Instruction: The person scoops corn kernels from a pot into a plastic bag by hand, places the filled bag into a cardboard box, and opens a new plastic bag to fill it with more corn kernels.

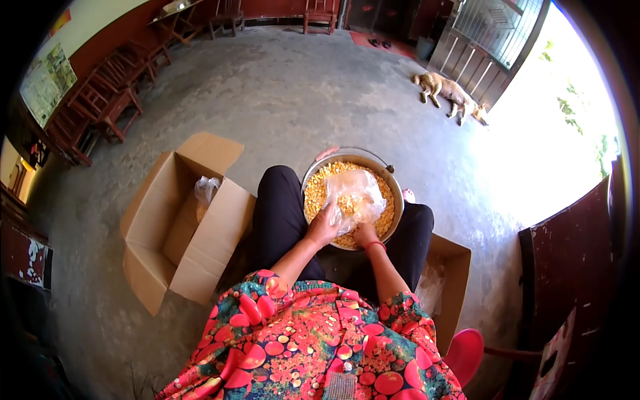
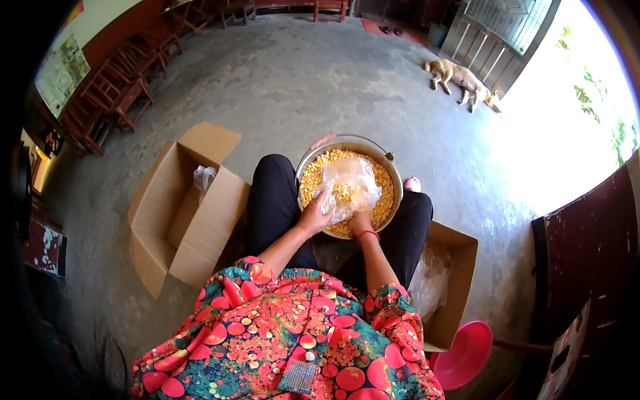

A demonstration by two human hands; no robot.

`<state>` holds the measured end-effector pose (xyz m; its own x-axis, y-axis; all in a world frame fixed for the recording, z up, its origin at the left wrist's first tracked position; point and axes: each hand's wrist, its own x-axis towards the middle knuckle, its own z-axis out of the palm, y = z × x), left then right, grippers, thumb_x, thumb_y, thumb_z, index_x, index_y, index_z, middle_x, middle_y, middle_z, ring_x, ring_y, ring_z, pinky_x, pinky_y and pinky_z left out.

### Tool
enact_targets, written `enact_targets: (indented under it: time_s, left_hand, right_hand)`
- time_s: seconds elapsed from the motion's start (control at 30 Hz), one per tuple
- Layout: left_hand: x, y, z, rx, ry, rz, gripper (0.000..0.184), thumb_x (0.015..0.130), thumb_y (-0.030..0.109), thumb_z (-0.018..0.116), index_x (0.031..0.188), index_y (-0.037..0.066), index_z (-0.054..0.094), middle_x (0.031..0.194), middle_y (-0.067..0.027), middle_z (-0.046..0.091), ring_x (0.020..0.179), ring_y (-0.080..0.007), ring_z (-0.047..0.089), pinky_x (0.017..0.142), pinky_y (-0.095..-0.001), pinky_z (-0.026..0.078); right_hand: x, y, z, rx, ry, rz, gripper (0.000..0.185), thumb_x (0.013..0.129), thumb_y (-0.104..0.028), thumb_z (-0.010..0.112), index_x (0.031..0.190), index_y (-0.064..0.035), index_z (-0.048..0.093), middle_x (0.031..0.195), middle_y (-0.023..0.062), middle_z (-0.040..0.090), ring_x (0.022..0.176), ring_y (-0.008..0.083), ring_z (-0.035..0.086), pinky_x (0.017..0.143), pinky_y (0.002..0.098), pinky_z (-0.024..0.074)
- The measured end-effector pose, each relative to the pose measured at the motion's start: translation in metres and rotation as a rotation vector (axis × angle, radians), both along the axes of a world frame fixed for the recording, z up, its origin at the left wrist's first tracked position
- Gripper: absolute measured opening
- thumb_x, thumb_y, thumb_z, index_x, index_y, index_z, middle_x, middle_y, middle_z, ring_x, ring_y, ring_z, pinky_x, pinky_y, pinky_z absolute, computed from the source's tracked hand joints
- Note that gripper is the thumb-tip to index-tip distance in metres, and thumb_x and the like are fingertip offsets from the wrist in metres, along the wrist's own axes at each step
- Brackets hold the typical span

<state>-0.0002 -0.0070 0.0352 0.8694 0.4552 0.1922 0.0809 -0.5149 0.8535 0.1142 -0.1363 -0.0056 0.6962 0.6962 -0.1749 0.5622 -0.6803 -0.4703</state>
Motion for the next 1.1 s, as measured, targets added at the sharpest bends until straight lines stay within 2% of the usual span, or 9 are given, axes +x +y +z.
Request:
enact_targets:
  time_s: [0.03,0.17,0.37,0.57,0.7,0.73,0.87,1.03,1.1]
  left_hand:
    - [0.002,0.0,-0.002,0.014,-0.013,0.005,0.066,0.066,0.005,0.057,0.125,0.0,0.028,0.114,-0.0254,0.043,0.108,-0.0346,0.042,0.091,-0.0346,0.034]
    - [0.006,0.001,-0.013,-0.006,-0.041,0.021,0.063,0.064,0.001,0.055,0.123,0.002,0.033,0.112,-0.0247,0.046,0.106,-0.0335,0.045,0.089,-0.035,0.036]
    - [0.004,0.002,-0.016,-0.003,0.016,-0.006,0.063,0.064,0.001,0.054,0.123,0.004,0.033,0.113,-0.0222,0.047,0.105,-0.0314,0.046,0.089,-0.0341,0.037]
    - [-0.001,-0.002,-0.007,0.051,0.163,-0.096,0.062,0.066,0.003,0.051,0.124,0.009,0.033,0.111,-0.0205,0.048,0.101,-0.0327,0.048,0.085,-0.0355,0.039]
    - [-0.002,-0.003,-0.005,0.059,0.185,-0.085,0.063,0.065,0.003,0.052,0.125,0.01,0.033,0.112,-0.0195,0.048,0.1,-0.0324,0.049,0.084,-0.0357,0.04]
    - [-0.003,-0.003,-0.003,0.058,0.188,-0.088,0.063,0.065,0.003,0.052,0.125,0.01,0.033,0.112,-0.0195,0.048,0.1,-0.0324,0.049,0.084,-0.0357,0.04]
    - [-0.004,-0.004,0.001,-0.014,0.133,-0.092,0.064,0.064,0.001,0.053,0.124,0.009,0.033,0.111,-0.0205,0.049,0.102,-0.0327,0.048,0.085,-0.0347,0.039]
    - [0.0,-0.005,-0.001,-0.023,0.163,-0.042,0.065,0.064,0.001,0.054,0.125,0.008,0.033,0.11,-0.0213,0.049,0.104,-0.0325,0.047,0.087,-0.0337,0.039]
    - [0.001,-0.003,-0.003,0.036,0.141,-0.038,0.062,0.066,0.003,0.053,0.124,0.005,0.032,0.113,-0.0208,0.047,0.102,-0.0329,0.048,0.085,-0.0356,0.04]
  right_hand:
    - [0.003,-0.001,0.007,0.136,0.0,0.039,0.022,0.069,-0.014,0.053,0.084,0.001,0.059,0.074,0.0225,0.059,0.07,0.0306,0.06,0.061,0.0372,0.0474]
    - [0.011,-0.008,0.028,0.356,1.019,-0.424,0.024,0.076,-0.022,0.054,0.086,-0.0005,0.058,0.071,0.0056,0.056,0.061,0.0172,0.057,0.047,0.0287,0.0482]
    - [0.01,-0.017,0.039,0.45,1.115,-0.229,0.019,0.079,-0.021,0.052,0.088,-0.0042,0.056,0.07,0.0038,0.054,0.063,0.0139,0.055,0.053,0.0243,0.0471]
    - [0.005,-0.006,0.025,0.637,1.269,-0.415,0.02,0.08,-0.018,0.053,0.09,-0.0016,0.054,0.078,0.0056,0.054,0.066,0.0149,0.056,0.058,0.0271,0.0493]
    - [0.003,0.009,0.033,0.906,1.198,-0.4,0.027,0.08,-0.017,0.054,0.099,0.0011,0.05,0.089,0.008,0.053,0.076,0.0154,0.055,0.068,0.0288,0.0495]
    - [0.011,0.012,0.023,0.806,0.649,0.059,0.03,0.079,-0.014,0.054,0.105,0.0007,0.048,0.094,0.0077,0.051,0.082,0.0144,0.054,0.07,0.0279,0.048]
    - [-0.002,0.013,0.072,0.703,0.831,-0.225,0.029,0.076,-0.016,0.055,0.103,-0.003,0.052,0.093,0.0055,0.053,0.079,0.0135,0.054,0.062,0.0243,0.0467]
    - [0.015,-0.003,0.037,0.434,0.645,-0.218,0.02,0.075,-0.02,0.052,0.084,-0.004,0.06,0.072,0.0067,0.06,0.061,0.0221,0.058,0.057,0.0296,0.0472]
    - [0.01,-0.013,0.02,0.102,-0.036,-0.013,0.026,0.072,-0.025,0.05,0.085,-0.0047,0.061,0.076,0.0159,0.061,0.065,0.0297,0.059,0.061,0.036,0.0472]
